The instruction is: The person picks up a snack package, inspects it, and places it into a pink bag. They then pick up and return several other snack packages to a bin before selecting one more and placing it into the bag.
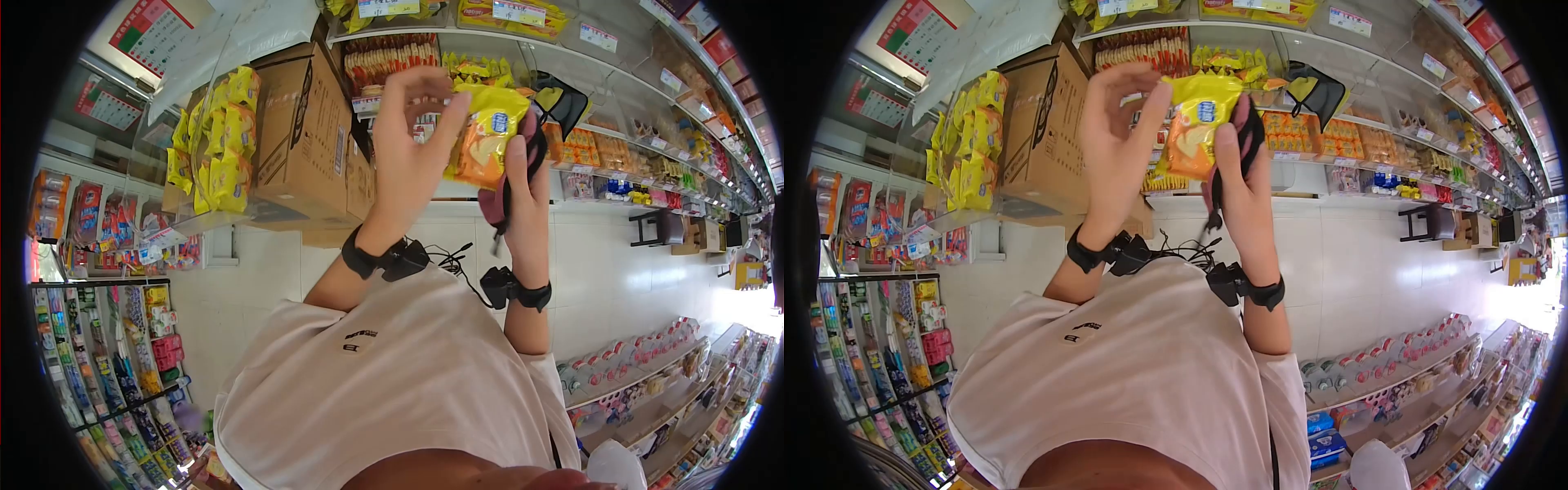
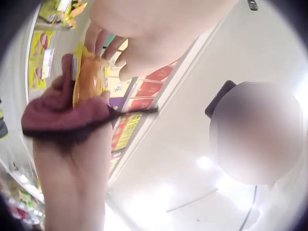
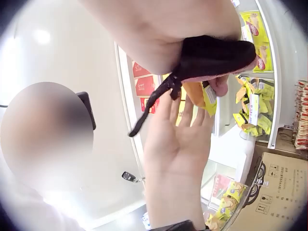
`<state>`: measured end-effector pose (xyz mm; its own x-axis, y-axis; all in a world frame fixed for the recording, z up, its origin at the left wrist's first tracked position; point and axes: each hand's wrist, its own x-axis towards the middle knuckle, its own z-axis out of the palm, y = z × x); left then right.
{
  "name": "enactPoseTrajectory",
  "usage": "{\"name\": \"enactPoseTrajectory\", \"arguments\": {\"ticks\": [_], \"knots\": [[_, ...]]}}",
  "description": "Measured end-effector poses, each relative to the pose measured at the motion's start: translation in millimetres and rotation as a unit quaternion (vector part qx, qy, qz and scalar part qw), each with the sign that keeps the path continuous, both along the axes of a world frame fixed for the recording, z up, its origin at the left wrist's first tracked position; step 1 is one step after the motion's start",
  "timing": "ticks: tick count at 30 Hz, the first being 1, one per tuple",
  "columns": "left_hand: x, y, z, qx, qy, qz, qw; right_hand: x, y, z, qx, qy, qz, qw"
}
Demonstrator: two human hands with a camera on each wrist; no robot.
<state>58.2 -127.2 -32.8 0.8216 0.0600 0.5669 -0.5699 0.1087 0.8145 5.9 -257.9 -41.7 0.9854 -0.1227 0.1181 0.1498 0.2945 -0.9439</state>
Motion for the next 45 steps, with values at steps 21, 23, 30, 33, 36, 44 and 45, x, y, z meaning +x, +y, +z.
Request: {"name": "enactPoseTrajectory", "arguments": {"ticks": [21, 23, 30, 33, 36, 44, 45], "knots": [[-35, -61, 0, -0.042, 0.141, -0.200, 0.969, 12, -62, 2, -0.253, -0.272, -0.068, 0.926], [-32, -71, -11, -0.024, 0.142, -0.188, 0.972, 8, -71, 7, -0.201, -0.214, -0.070, 0.953], [-39, -81, -8, -0.055, 0.204, -0.185, 0.960, 27, -110, -21, -0.086, -0.005, -0.145, 0.986], [-39, -84, -2, -0.112, 0.222, -0.147, 0.957, 34, -121, -31, 0.114, 0.033, -0.054, 0.991], [-31, -77, -8, -0.097, 0.241, -0.110, 0.959, 25, -112, -26, 0.189, 0.090, 0.073, 0.975], [8, -69, -15, -0.123, 0.256, -0.159, 0.946, 47, -84, -34, 0.131, 0.006, -0.016, 0.991], [14, -69, -16, -0.120, 0.253, -0.172, 0.944, 52, -85, -33, 0.106, -0.011, -0.030, 0.994]]}}
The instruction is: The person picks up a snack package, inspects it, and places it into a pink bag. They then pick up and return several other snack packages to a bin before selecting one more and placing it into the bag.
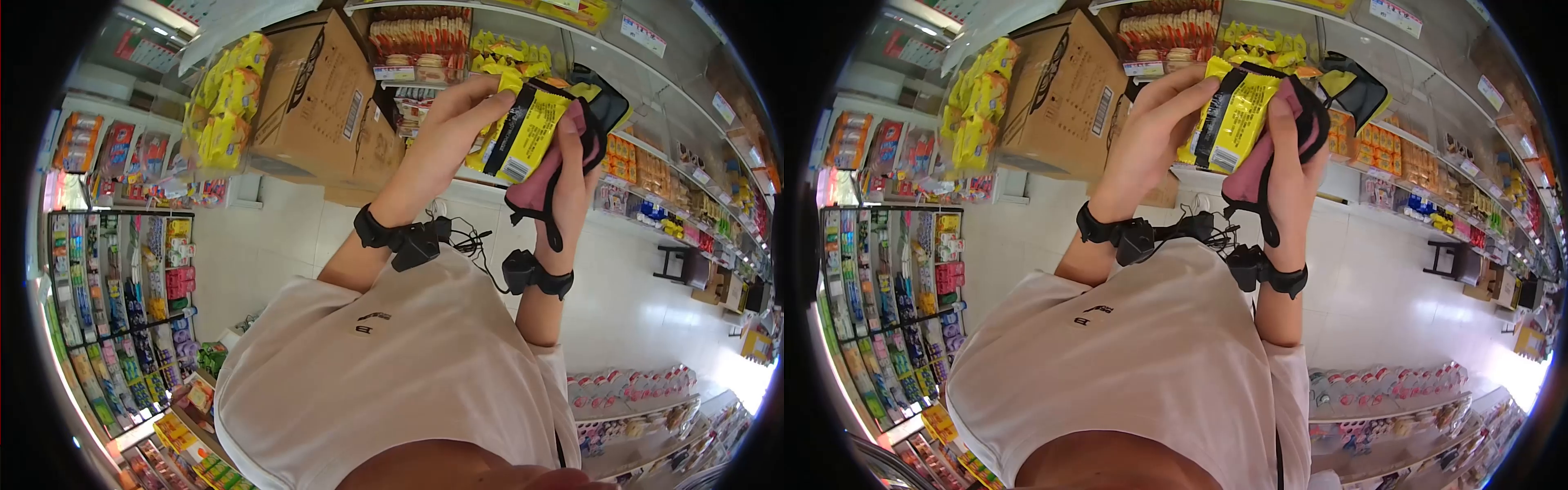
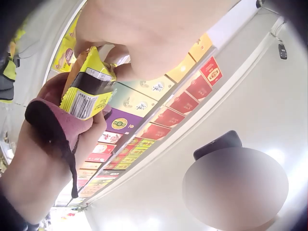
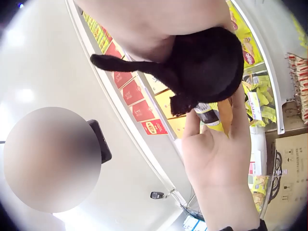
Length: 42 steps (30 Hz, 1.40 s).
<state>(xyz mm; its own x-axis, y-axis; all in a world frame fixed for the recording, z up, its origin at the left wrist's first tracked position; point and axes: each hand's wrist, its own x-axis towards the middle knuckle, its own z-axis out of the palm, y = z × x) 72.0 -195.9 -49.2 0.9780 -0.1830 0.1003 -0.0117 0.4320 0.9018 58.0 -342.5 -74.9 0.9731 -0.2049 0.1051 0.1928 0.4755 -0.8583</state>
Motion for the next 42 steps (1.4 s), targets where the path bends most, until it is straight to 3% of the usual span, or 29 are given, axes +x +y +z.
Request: {"name": "enactPoseTrajectory", "arguments": {"ticks": [2, 3, 9, 12, 16, 19, 21, 25, 28, 30, 34, 38, 42], "knots": [[11, 1, -2, -0.008, -0.008, -0.027, 1.000, 12, -1, -1, -0.057, -0.028, -0.030, 0.998], [20, 3, -6, -0.006, -0.006, -0.034, 0.999, 20, 0, -3, -0.124, -0.032, -0.090, 0.988], [73, 27, 4, 0.042, -0.046, -0.004, 0.998, 62, 35, 7, -0.085, 0.004, -0.102, 0.991], [112, 41, 0, 0.047, -0.136, 0.059, 0.988, 90, 57, -1, -0.029, 0.051, -0.067, 0.996], [153, 73, 3, 0.128, -0.145, 0.028, 0.981, 105, 96, 5, -0.160, 0.004, -0.094, 0.983], [172, 83, 6, 0.110, -0.166, 0.036, 0.979, 119, 105, 12, -0.202, 0.012, -0.055, 0.978], [182, 82, 5, 0.088, -0.161, 0.038, 0.982, 130, 113, 15, -0.172, 0.025, -0.046, 0.984], [195, 83, 10, 0.167, -0.270, 0.112, 0.942, 155, 112, 18, -0.132, 0.014, -0.012, 0.991], [199, 84, 17, 0.128, -0.260, 0.135, 0.948, 169, 108, 19, -0.153, -0.042, 0.051, 0.986], [192, 86, 29, 0.126, -0.189, 0.117, 0.967, 176, 98, 31, -0.150, -0.050, 0.130, 0.979], [198, 92, 35, 0.155, -0.255, 0.154, 0.942, 197, 71, 35, -0.226, -0.075, 0.191, 0.952], [190, 100, 41, 0.193, -0.241, 0.140, 0.941, 203, 55, 37, -0.246, -0.064, 0.216, 0.943], [171, 101, 63, 0.191, -0.152, 0.049, 0.968, 209, 44, 33, -0.245, -0.092, 0.217, 0.941]]}}
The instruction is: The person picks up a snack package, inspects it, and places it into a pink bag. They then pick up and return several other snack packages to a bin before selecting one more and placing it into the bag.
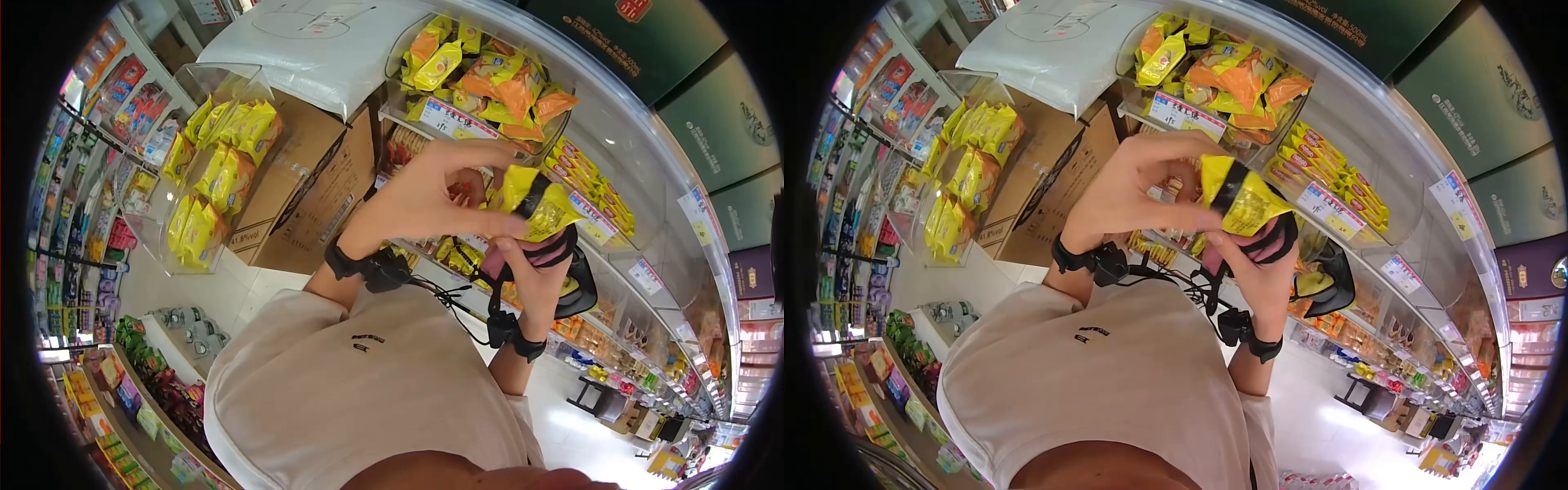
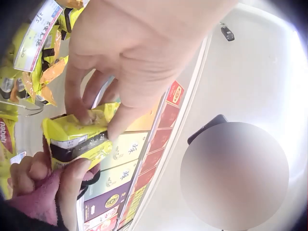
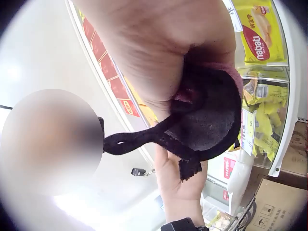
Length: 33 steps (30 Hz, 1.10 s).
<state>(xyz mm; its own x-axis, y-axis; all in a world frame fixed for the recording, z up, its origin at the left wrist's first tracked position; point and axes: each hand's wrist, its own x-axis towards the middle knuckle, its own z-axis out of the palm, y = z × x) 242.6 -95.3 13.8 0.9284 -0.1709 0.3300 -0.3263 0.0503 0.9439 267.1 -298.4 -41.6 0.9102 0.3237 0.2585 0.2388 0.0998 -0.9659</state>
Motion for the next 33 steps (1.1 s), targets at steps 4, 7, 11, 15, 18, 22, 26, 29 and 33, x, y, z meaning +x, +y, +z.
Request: {"name": "enactPoseTrajectory", "arguments": {"ticks": [4, 7, 11, 15, 18, 22, 26, 29, 33], "knots": [[15, 0, -15, -0.077, -0.024, 0.085, 0.993, 10, -11, -4, -0.017, -0.017, 0.001, 1.000], [24, 10, -21, -0.148, -0.055, 0.220, 0.963, 10, -16, -1, 0.037, -0.006, -0.033, 0.999], [43, 21, -30, 0.064, -0.199, 0.426, 0.880, 9, -16, 5, 0.112, 0.067, -0.045, 0.991], [51, 32, -31, 0.237, -0.296, 0.420, 0.825, 13, -23, -3, 0.071, 0.042, -0.036, 0.996], [51, 40, -26, 0.281, -0.322, 0.427, 0.797, 14, -27, -10, 0.064, 0.050, -0.050, 0.996], [53, 50, -27, 0.312, -0.306, 0.408, 0.801, 16, -29, -11, 0.064, 0.056, -0.048, 0.995], [61, 48, -36, 0.310, -0.297, 0.414, 0.803, 17, -28, -14, 0.055, 0.055, -0.040, 0.996], [69, 45, -39, 0.272, -0.293, 0.442, 0.803, 16, -27, -14, 0.056, 0.065, -0.033, 0.996], [76, 48, -43, 0.279, -0.315, 0.449, 0.789, 15, -23, -15, 0.054, 0.055, -0.054, 0.996]]}}
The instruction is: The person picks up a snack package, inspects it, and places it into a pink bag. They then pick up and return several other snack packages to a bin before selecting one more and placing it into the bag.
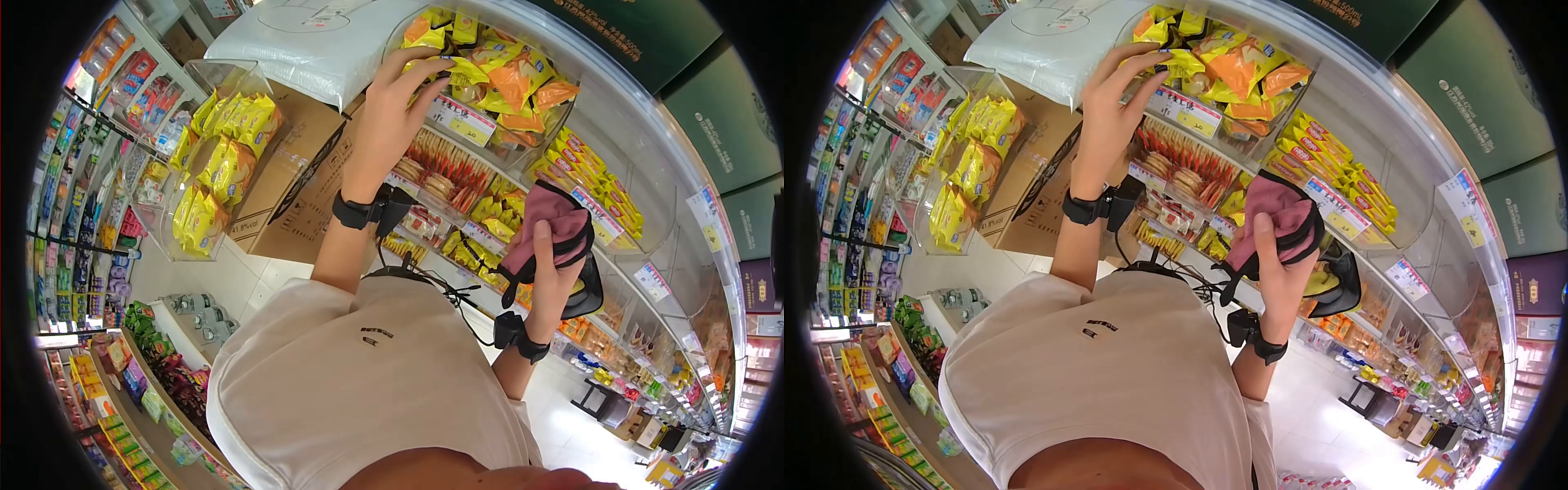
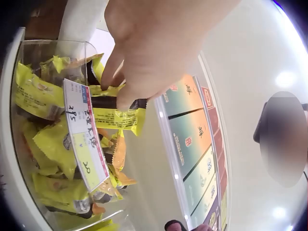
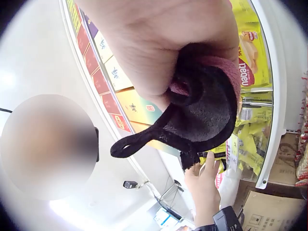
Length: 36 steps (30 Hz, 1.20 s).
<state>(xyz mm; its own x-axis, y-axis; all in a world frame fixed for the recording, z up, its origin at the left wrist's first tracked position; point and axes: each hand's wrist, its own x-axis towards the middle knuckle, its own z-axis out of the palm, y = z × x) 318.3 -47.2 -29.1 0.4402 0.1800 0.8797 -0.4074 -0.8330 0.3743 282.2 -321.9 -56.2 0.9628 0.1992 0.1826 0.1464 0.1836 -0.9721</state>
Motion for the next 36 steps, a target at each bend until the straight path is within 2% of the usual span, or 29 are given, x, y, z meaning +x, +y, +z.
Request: {"name": "enactPoseTrajectory", "arguments": {"ticks": [5, 8, 17, 23, 26, 29, 36], "knots": [[-6, -3, -3, -0.054, 0.000, -0.018, 0.998, -1, 0, -1, 0.008, -0.003, -0.001, 1.000], [1, -1, -9, -0.165, -0.024, -0.105, 0.980, -2, -2, -4, 0.014, 0.010, 0.000, 1.000], [17, -4, -13, -0.117, -0.034, -0.084, 0.989, -5, -1, -4, -0.002, 0.016, -0.001, 1.000], [19, 2, -16, -0.008, 0.004, -0.035, 0.999, -10, 3, 1, 0.000, 0.024, -0.008, 1.000], [18, 0, -21, -0.024, 0.023, -0.033, 0.999, -11, 3, 1, -0.008, 0.021, -0.004, 1.000], [16, 2, -23, 0.027, 0.000, -0.053, 0.998, -13, 3, 3, -0.010, 0.025, 0.007, 1.000], [-1, -7, -18, 0.062, 0.059, -0.059, 0.995, -16, 11, 4, -0.011, 0.031, 0.009, 0.999]]}}
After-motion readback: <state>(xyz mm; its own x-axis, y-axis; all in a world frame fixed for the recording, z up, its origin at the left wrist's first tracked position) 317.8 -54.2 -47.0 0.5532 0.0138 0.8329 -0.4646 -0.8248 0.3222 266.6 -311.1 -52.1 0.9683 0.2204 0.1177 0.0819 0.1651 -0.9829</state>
